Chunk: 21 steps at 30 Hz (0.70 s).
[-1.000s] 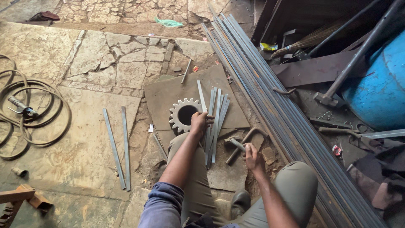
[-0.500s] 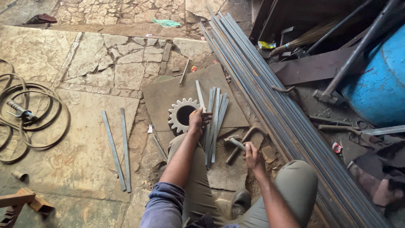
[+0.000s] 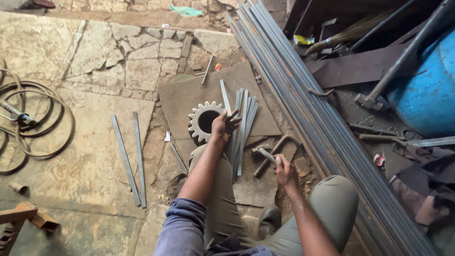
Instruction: The person sits on the floor and uses a hammer to strike metal rods placed on a gear-like object. They repeatedly pick up rods, position them, and hit them with the hammer, occasionally adjusting their position.
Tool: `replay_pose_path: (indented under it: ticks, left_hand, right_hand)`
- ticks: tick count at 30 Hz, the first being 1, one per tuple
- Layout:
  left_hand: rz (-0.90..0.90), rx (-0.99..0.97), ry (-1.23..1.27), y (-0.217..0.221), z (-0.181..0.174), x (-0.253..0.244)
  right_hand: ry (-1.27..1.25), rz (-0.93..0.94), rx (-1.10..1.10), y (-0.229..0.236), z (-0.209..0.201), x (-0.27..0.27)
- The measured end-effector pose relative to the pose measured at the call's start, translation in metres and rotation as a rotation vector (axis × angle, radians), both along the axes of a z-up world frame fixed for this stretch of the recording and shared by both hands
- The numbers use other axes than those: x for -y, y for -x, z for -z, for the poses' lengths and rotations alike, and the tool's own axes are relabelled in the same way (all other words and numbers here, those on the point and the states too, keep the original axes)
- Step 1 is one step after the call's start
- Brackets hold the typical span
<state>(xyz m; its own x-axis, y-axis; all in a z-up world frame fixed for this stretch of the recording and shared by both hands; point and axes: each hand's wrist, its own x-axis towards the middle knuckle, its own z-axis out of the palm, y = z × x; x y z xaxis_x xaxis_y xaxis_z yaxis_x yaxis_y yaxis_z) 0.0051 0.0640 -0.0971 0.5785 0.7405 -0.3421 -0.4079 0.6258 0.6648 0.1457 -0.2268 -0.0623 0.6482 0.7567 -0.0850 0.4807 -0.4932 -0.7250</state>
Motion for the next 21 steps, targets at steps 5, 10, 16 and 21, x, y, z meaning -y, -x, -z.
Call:
replay_pose_path:
  ticks: [5, 10, 16, 21]
  left_hand:
    - [0.037, 0.045, 0.033, -0.006, 0.014, -0.005]
    - [0.04, 0.034, 0.005, -0.011, 0.0, -0.001]
    - [0.003, 0.033, -0.01, -0.011, -0.017, 0.005]
    - [0.0, 0.045, -0.019, -0.013, -0.025, 0.007]
  right_hand:
    - [-0.044, -0.013, -0.048, 0.003, -0.005, -0.002]
    - [-0.059, -0.005, -0.027, 0.004, -0.016, -0.008]
    - [0.034, 0.002, -0.057, 0.008, -0.034, -0.017]
    - [0.049, -0.009, -0.031, 0.009, -0.036, -0.023]
